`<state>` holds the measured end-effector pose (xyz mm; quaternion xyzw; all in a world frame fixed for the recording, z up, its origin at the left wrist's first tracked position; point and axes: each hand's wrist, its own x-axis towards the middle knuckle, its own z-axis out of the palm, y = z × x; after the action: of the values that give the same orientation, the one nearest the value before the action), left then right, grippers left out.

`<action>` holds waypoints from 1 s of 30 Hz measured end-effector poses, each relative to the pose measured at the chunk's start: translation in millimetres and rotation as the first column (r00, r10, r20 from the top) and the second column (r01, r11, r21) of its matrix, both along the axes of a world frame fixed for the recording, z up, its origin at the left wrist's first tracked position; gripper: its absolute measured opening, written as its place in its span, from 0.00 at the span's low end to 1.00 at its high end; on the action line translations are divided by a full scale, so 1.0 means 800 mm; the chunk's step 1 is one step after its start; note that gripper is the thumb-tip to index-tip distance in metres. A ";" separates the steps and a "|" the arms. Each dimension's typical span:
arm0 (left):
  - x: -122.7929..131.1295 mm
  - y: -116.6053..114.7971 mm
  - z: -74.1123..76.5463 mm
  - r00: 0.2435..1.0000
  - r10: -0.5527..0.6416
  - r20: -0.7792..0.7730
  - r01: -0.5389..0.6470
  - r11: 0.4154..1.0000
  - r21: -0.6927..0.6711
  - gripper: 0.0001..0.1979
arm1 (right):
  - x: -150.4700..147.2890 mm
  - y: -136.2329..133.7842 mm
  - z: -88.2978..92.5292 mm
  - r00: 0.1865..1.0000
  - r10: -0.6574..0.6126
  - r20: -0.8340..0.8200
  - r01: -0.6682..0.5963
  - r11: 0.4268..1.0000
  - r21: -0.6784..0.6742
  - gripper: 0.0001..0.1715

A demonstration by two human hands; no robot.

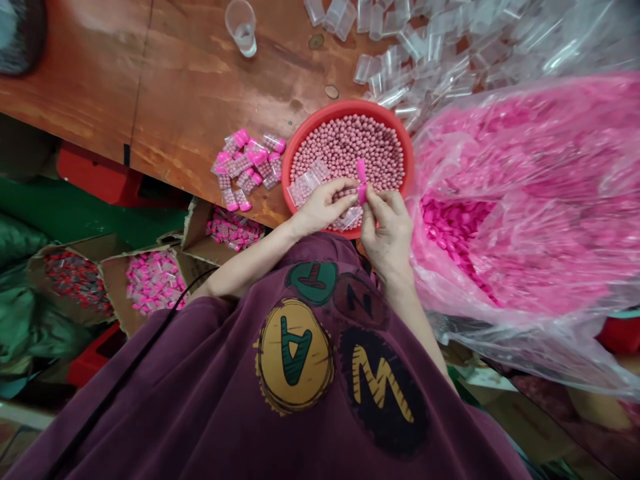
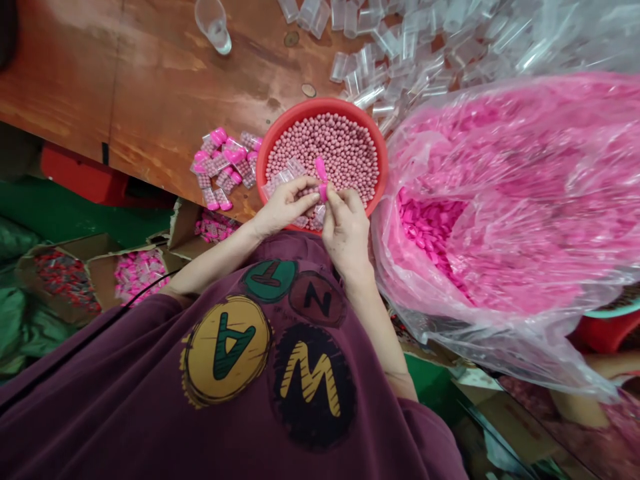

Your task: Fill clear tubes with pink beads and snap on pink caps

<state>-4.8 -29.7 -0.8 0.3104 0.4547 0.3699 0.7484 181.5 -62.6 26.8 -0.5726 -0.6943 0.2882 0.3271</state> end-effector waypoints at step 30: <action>-0.009 0.020 -0.012 0.947 0.118 0.300 0.008 0.922 -0.388 0.13 | -0.006 0.048 -0.043 0.976 0.107 -0.191 -0.136 0.980 -0.148 0.47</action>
<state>-11.9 -13.6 -10.6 0.0812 0.4004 0.3398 0.8471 176.6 -23.8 -7.5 -0.5246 -0.6699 0.4136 0.3241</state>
